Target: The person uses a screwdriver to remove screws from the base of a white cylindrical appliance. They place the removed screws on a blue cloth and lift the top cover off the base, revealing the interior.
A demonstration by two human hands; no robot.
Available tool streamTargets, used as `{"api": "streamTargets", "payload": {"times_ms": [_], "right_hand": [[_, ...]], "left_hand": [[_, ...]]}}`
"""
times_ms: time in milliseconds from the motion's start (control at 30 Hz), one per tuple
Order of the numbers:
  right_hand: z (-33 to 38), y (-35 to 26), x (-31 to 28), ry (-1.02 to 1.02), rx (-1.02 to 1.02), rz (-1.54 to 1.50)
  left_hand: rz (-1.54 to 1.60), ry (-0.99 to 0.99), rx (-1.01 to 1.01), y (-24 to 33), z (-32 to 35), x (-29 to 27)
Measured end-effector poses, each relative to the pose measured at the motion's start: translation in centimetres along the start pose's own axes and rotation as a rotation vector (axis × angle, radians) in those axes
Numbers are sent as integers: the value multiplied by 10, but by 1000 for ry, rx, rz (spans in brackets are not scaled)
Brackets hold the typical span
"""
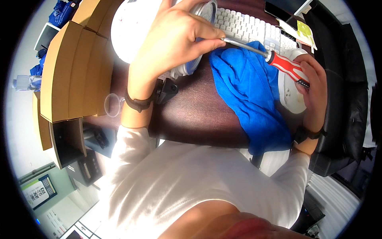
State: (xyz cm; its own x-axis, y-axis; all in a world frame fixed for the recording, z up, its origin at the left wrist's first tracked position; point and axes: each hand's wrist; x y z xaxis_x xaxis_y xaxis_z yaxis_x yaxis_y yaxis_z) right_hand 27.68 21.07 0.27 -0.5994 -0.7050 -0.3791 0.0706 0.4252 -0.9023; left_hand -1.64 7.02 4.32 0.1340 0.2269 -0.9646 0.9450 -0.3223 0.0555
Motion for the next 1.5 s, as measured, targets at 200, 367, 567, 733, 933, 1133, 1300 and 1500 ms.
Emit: {"api": "streamTargets", "payload": {"times_ms": [200, 367, 567, 733, 933, 1133, 1300, 1500], "right_hand": [[-2, -4, -1, -7, 41, -43], [1, -10, -28, 52, 188, -188], [3, -8, -35, 90, 184, -142], [1, 0, -40, 139, 145, -59], [2, -5, -44, 115, 154, -109], [1, -4, -39, 142, 151, -75], [2, -5, -40, 101, 153, -110], [2, -5, -39, 136, 211, -57]], "left_hand": [[13, -10, 5, -1, 2, -3], [134, -11, 80, -11, 1, -10], [-26, 0, 25, 6, -3, -5], [101, -44, 61, 31, 2, 1], [230, -226, 80, 56, -5, 26], [120, -226, -32, 60, -14, 52], [98, -120, -85, 58, -19, 55], [114, 8, -73, 55, -14, 30]]}}
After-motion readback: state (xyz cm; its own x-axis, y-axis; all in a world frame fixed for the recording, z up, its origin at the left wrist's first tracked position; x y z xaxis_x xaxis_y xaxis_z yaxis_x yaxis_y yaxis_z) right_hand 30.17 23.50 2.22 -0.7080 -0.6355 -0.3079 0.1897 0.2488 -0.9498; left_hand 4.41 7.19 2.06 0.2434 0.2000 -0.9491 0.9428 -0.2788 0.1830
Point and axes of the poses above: each hand's wrist, its own z-axis away from the middle knuckle, its own x-axis out of the palm, y = z × x, and after that the axes turned 15 degrees about -y, right-handed
